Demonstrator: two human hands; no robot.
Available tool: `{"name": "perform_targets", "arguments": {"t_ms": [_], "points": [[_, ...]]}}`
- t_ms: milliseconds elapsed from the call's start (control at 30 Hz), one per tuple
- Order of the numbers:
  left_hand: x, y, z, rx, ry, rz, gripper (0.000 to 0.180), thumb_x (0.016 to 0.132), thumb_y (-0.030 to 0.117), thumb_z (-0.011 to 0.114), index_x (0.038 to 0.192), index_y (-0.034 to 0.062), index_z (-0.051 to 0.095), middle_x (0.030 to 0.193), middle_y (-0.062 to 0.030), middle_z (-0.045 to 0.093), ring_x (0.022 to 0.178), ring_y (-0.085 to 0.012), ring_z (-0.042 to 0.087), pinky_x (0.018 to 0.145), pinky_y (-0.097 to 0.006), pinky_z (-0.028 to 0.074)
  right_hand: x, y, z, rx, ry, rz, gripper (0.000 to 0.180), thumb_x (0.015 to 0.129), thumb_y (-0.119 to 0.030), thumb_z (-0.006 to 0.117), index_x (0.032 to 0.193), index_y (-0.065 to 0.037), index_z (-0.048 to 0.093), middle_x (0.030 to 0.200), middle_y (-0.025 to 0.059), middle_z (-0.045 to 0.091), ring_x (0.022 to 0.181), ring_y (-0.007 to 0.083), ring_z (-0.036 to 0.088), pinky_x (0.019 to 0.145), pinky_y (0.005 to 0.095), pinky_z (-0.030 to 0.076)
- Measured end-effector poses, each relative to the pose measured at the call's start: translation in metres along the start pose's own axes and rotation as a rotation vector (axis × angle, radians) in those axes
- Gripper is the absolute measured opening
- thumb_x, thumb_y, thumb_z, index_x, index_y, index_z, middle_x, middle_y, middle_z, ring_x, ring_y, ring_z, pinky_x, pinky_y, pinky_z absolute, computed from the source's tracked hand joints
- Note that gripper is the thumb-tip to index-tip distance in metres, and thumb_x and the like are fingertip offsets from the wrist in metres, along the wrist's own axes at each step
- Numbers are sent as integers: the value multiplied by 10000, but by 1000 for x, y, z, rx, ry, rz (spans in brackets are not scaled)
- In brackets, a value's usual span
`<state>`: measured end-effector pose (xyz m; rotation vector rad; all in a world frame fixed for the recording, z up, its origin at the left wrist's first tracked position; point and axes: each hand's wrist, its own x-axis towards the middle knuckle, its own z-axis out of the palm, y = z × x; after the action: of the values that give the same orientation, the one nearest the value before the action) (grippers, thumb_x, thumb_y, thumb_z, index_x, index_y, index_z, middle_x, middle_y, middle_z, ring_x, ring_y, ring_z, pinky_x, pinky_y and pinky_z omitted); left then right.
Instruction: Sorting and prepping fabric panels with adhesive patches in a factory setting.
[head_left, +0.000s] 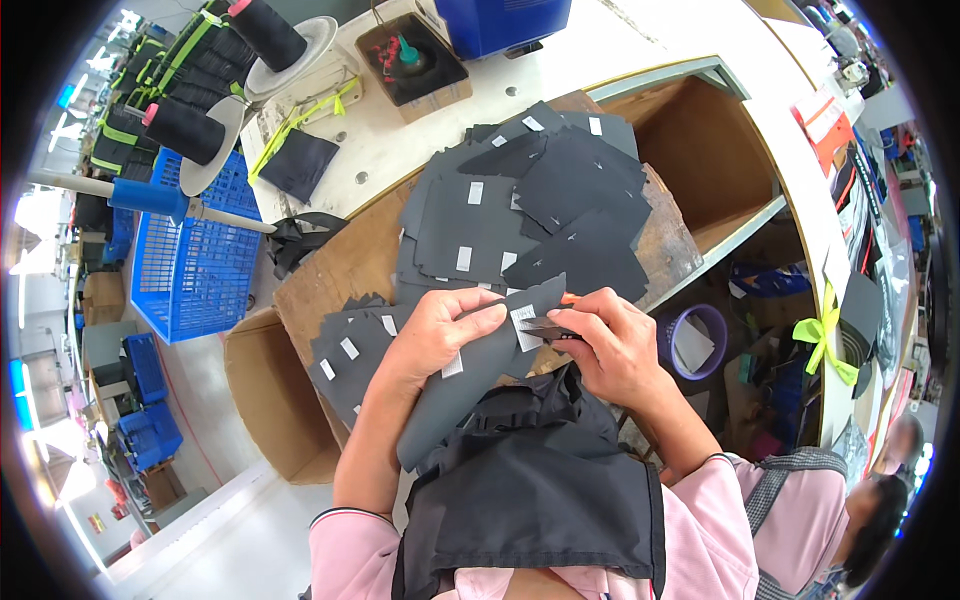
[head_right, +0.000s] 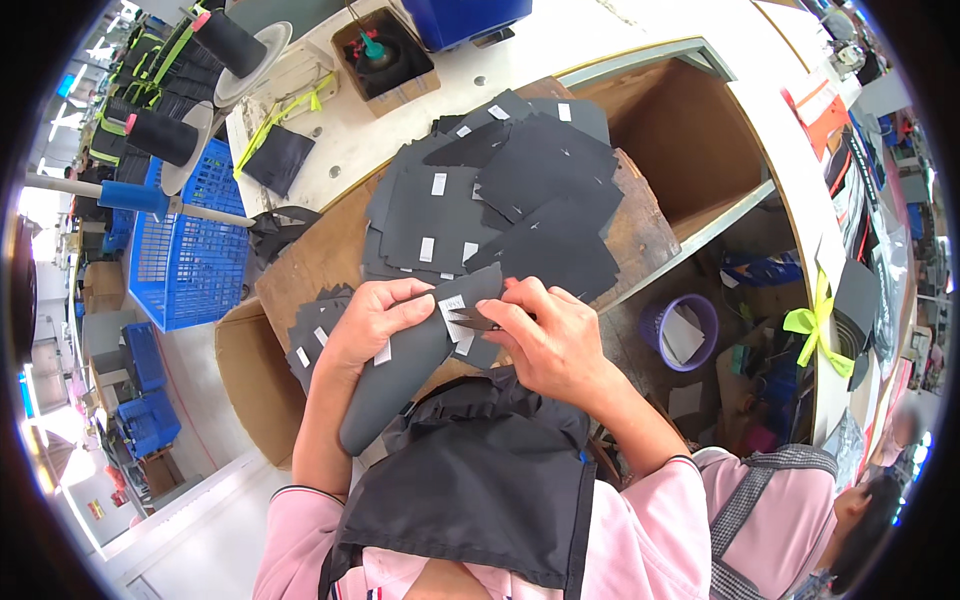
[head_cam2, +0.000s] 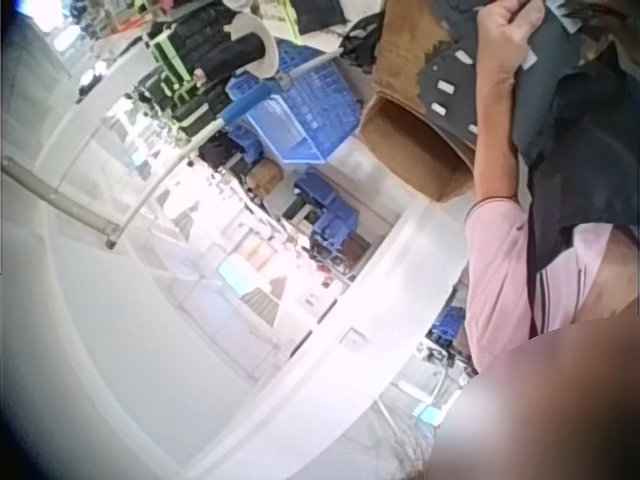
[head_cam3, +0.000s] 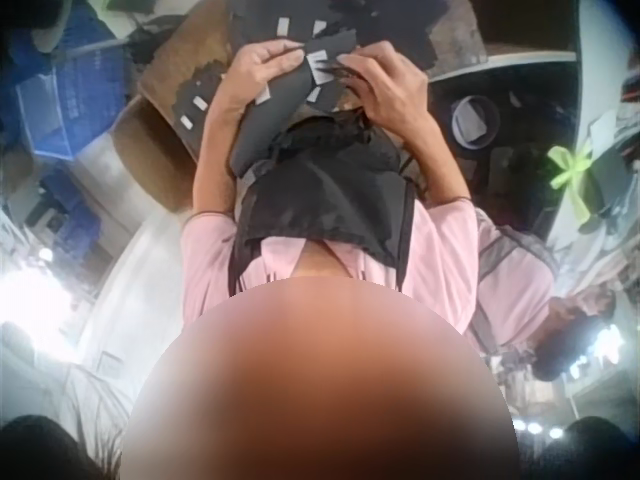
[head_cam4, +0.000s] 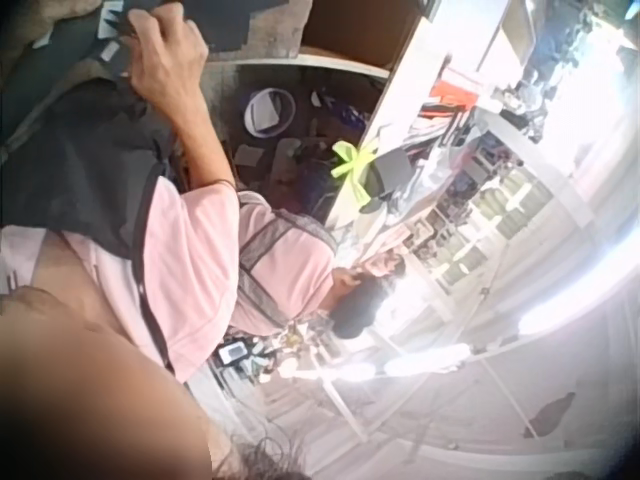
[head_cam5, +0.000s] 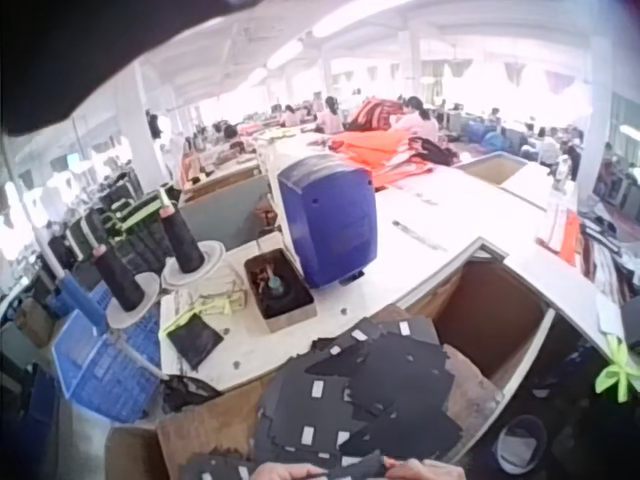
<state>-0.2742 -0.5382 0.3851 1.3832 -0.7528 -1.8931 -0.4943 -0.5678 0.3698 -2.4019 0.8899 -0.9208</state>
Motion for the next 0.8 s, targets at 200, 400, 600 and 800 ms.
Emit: {"name": "perform_targets", "arguments": {"t_ms": [200, 400, 600, 800], "points": [[-2, -9, -4, -33, -69, -42, 225, 863, 181, 621, 985, -8, 644, 796, -2, 630, 678, -43, 563, 619, -185, 449, -2, -3, 1, 23, 11, 4, 350, 632, -99, 741, 960, -74, 624, 774, 34, 537, 603, 191, 557, 531, 284, 450], [-3, -10, -3, -43, -65, -62, 239, 856, 190, 625, 981, -13, 640, 791, -3, 628, 668, -40, 558, 612, -180, 444, -9, -3, 3, 51, 36, 31, 350, 601, -28, 748, 930, -61, 633, 764, 63, 544, 605, 227, 564, 617, 315, 517], [-5, -11, -2, -16, -52, -49, 239, 854, 194, 631, 974, -13, 641, 791, -1, 627, 669, -38, 555, 613, -178, 442, -10, -6, -3, 97, -1, 34, 323, 618, -4, 738, 921, -57, 641, 776, 72, 556, 604, 221, 565, 538, 305, 478], [-5, -12, -7, -9, -102, -59, 232, 857, 183, 628, 976, -16, 639, 805, -6, 631, 697, -45, 563, 639, -186, 448, -10, -6, 0, 105, 31, 52, 335, 610, -46, 749, 925, -60, 635, 771, 57, 554, 609, 215, 561, 564, 309, 477]]}}
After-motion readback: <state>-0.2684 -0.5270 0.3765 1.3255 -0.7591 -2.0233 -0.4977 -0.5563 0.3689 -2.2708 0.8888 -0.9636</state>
